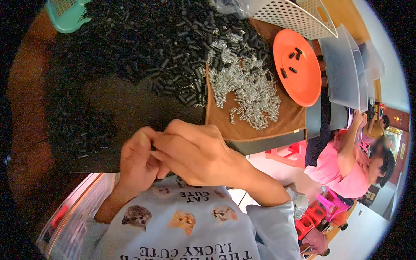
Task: The person assembles plastic cord locks by hand, picking up plastic housings, springs, and inner pieces from the table and fitting them together.
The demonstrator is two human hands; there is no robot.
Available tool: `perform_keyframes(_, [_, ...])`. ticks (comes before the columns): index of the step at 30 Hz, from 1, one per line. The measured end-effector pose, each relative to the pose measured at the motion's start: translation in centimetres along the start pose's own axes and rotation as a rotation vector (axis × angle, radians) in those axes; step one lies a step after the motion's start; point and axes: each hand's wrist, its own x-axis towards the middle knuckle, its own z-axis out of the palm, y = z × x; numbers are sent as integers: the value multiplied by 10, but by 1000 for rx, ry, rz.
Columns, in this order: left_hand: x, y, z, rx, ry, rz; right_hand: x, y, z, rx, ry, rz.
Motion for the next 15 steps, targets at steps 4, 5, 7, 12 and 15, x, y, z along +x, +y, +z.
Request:
perform_keyframes(4, [-2, 2, -6, 185, 53, 101, 5, 5, -1, 63, -5, 78])
perform_keyframes(5, [-3, 3, -8, 182, 53, 103, 11, 7, -4, 103, -58, 83])
perform_keyframes(7, [-6, 4, -12, 116, 44, 99, 21, 24, -6, 125, -90, 40])
perform_keyframes(12, [-4, 5, -18, 143, -18, 100, 60, 43, -1, -389, -270, 10])
perform_keyframes(15, [-3, 6, -19, 127, -38, 95, 78, 47, 9, -546, -306, -80])
